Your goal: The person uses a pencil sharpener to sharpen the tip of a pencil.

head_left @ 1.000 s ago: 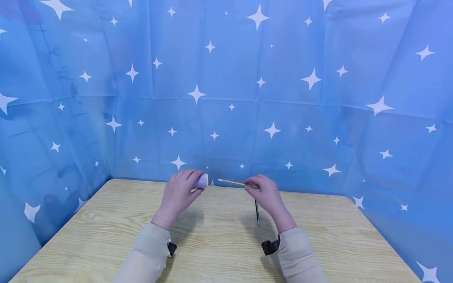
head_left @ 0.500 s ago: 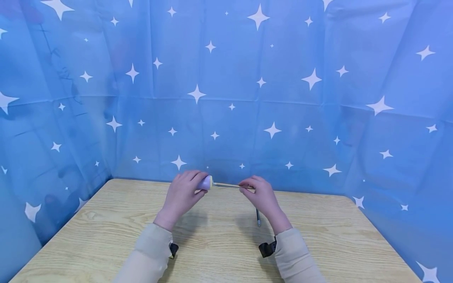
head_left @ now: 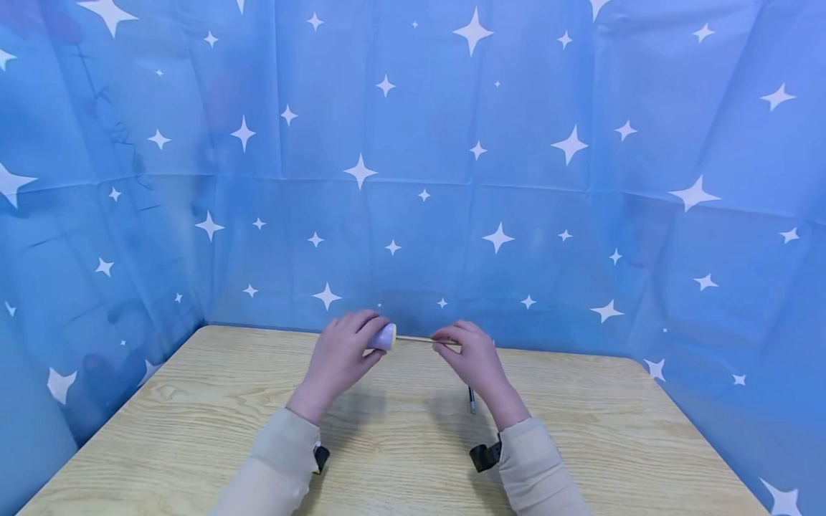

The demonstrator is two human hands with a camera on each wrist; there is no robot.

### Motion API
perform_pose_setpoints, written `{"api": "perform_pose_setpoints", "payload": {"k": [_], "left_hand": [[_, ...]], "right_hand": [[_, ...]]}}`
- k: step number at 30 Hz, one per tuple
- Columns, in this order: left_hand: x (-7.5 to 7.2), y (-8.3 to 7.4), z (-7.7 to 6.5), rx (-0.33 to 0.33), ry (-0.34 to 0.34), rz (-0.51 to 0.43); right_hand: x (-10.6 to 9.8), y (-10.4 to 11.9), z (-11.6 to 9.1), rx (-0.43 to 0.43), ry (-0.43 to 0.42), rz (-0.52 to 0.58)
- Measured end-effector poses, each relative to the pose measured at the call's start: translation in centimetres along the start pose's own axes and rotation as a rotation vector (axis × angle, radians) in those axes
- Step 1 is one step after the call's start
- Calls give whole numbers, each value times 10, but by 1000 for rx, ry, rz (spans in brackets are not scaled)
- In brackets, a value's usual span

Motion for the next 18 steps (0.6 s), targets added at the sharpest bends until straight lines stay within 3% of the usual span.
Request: {"api": "perform_pose_setpoints", "payload": {"k": [7,18], "left_hand": [[4,-2,-1,-1,30,31],[6,-4,-1,32,16,62]], "right_hand": [[4,3,-1,-37,-27,-34],[6,5,-1,-107,-81,-63]]}}
Point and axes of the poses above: each hand's wrist, its own z-axis towards the middle knuckle, its own x-axis out of the palm, y = z × x, the point moved 4 cm from there along z, towards the middle knuckle, and after that the axes turned 12 degrees about x, right-handed, at the moved point
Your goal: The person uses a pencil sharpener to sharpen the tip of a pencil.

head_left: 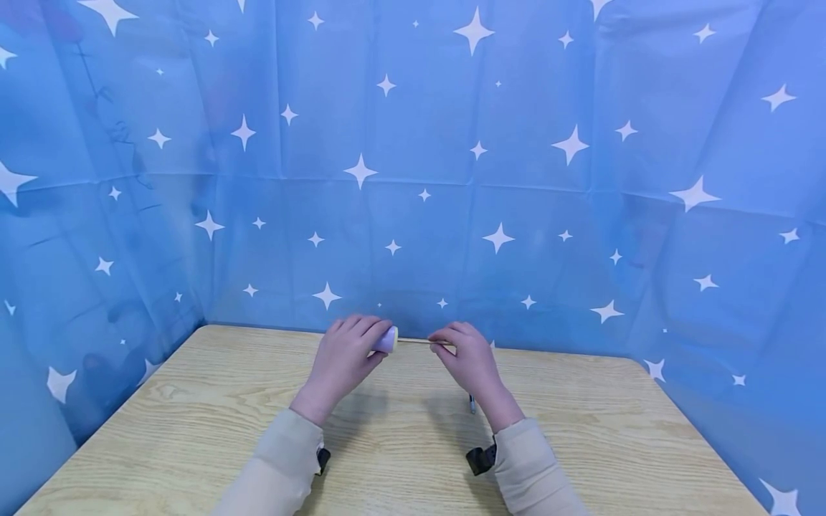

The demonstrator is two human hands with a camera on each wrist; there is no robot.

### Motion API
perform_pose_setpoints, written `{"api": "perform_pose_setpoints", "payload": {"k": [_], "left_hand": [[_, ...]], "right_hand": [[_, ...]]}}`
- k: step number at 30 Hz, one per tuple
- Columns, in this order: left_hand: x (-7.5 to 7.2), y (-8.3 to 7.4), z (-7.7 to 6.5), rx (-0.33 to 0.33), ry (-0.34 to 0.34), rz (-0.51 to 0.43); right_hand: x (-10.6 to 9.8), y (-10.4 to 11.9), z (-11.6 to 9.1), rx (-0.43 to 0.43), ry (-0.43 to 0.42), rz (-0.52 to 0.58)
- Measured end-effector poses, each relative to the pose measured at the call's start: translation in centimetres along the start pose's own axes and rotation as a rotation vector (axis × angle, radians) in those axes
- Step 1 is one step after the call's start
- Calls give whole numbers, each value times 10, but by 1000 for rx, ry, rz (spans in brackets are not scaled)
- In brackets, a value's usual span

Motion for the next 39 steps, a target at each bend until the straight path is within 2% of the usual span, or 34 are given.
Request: {"api": "perform_pose_setpoints", "payload": {"k": [7,13,16,21,25,33,39], "left_hand": [[0,-3,1,22,-31,9],[0,-2,1,9,-18,5],[-1,1,0,-5,2,-2],[-5,9,-1,-39,6,-9],[-9,15,-3,-69,1,-12],[-14,21,-6,-85,-22,-26],[-14,21,-7,-89,-24,-32]], "right_hand": [[1,5,-1,-62,-40,12],[1,6,-2,-51,-31,12],[0,3,-1,-13,0,27],[-9,-9,3,118,67,62],[-21,-23,5,195,72,121],[-28,-43,7,218,57,170],[-30,-49,6,284,75,226]]}}
Point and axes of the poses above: each hand's wrist, its own z-axis towards the middle knuckle, its own x-axis out of the palm, y = z × x, the point moved 4 cm from there along z, towards the middle knuckle, and after that the axes turned 12 degrees about x, right-handed, at the moved point
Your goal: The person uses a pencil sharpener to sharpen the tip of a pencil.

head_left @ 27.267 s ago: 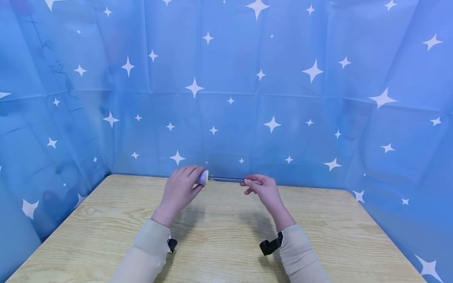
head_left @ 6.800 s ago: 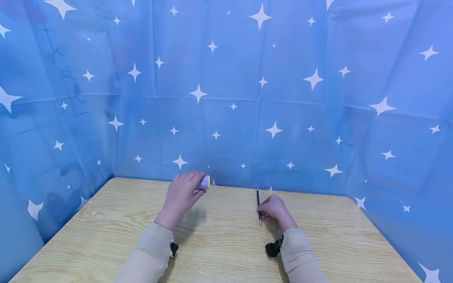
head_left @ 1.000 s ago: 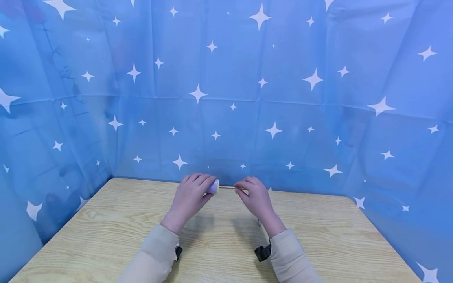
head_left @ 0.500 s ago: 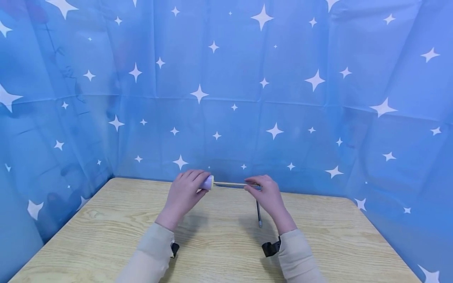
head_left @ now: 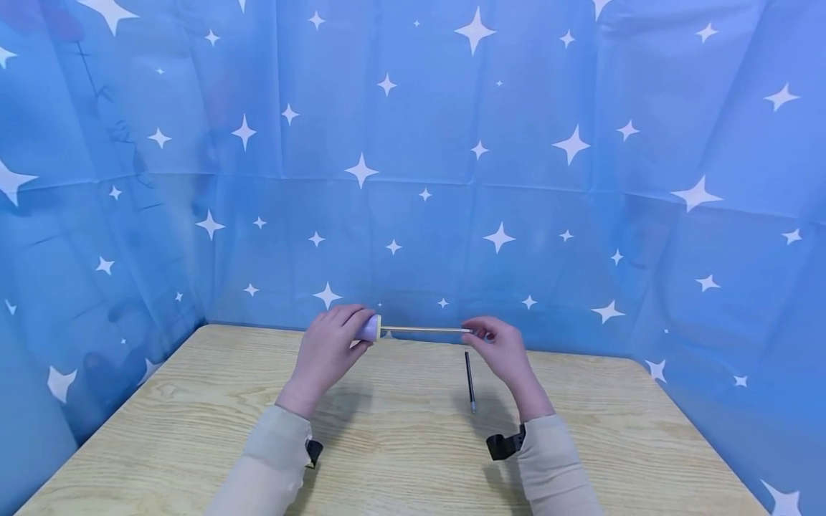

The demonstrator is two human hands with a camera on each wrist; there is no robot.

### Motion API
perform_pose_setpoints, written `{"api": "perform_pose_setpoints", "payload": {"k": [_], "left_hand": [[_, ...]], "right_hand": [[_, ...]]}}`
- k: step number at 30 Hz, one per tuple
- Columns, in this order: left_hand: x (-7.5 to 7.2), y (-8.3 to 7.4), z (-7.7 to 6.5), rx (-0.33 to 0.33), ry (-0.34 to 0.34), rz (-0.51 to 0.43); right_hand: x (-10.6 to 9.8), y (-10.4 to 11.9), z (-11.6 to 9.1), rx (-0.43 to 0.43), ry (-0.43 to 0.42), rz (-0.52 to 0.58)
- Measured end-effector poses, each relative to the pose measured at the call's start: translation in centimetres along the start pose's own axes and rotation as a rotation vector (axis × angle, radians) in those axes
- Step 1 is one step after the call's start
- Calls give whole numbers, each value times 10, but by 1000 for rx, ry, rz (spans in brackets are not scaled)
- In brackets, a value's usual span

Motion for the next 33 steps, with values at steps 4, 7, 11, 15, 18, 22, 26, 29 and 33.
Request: {"api": "perform_pose_setpoints", "payload": {"k": [4,7,11,15,18,22,26,29,33], "left_hand": [[0,0,0,3,-12,8],[0,-1,0,10,-29,10],[0,-2,1,24,-56,8],[-1,-2,1,24,-70,7],[-1,-2,1,21,-69,6],[-2,-2,2,28,-75,5],[-2,-3,2,40,-90,2],[-2,-3,2,45,-100,2],[-1,-3,2,45,-99,4]], "right_hand": [[0,-1,1,33,38,-7],[1,-3,1,52,79,-8],[1,-6,2,80,123,8],[2,-8,2,97,155,21],[2,-8,1,103,172,40],[2,-9,1,121,180,65],[2,-12,1,138,183,92],[2,-14,2,157,186,130],[3,-15,2,184,184,176]]}}
Point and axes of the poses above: each hand's wrist, its own z-axis towards the middle knuckle, its own x-axis out of the palm, y = z × x, the point moved 4 cm from there along z, towards the middle knuckle, and after that the axes turned 12 degrees about x, right-handed, at the moved point
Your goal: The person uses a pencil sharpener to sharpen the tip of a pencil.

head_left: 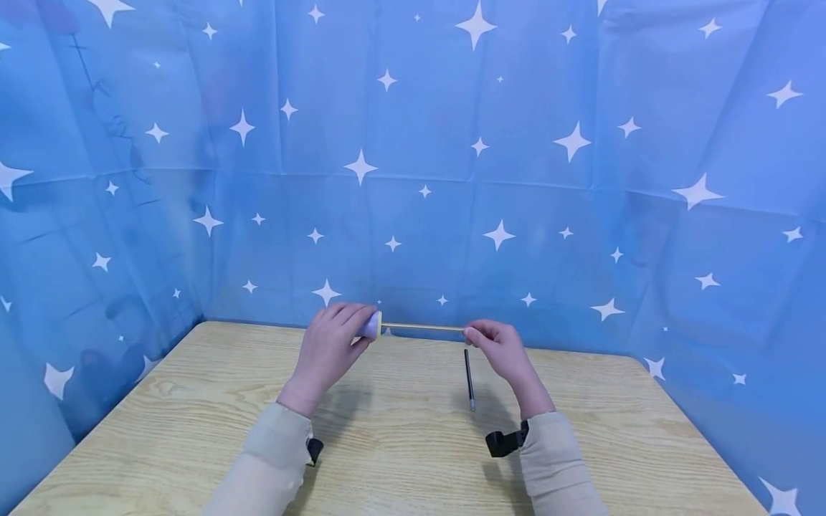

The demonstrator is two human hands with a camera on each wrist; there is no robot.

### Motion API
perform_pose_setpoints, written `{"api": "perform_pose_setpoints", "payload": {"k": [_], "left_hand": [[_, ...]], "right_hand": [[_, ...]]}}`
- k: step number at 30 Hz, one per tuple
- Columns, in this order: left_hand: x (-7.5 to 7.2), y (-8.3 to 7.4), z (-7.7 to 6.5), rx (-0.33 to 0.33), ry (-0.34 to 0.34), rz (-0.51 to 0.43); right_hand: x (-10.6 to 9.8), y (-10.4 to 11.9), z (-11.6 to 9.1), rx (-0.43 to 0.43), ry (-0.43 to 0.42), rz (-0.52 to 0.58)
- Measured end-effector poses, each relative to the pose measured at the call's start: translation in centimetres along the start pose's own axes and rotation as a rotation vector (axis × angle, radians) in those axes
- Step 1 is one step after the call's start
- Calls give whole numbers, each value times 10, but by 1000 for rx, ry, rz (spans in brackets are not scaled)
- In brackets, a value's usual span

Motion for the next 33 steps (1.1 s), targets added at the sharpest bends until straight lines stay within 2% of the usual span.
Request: {"api": "perform_pose_setpoints", "payload": {"k": [7,13,18,29,33], "left_hand": [[-2,-1,1,-2,8,8],[0,-2,1,11,-4,14],[1,-3,1,17,-14,16],[0,-4,2,21,-9,21],[1,-4,2,30,-15,19]], "right_hand": [[2,2,1,15,-12,45],[3,4,0,79,-9,103],[3,1,1,80,-17,102],[9,1,2,106,18,114],[11,-2,3,154,58,159]]}}
Point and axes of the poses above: each hand's wrist, its own z-axis towards the middle knuckle, its own x-axis out of the palm, y = z × x, the point moved 4 cm from there along z, towards the middle knuckle, and after that the axes turned 12 degrees about x, right-handed, at the moved point
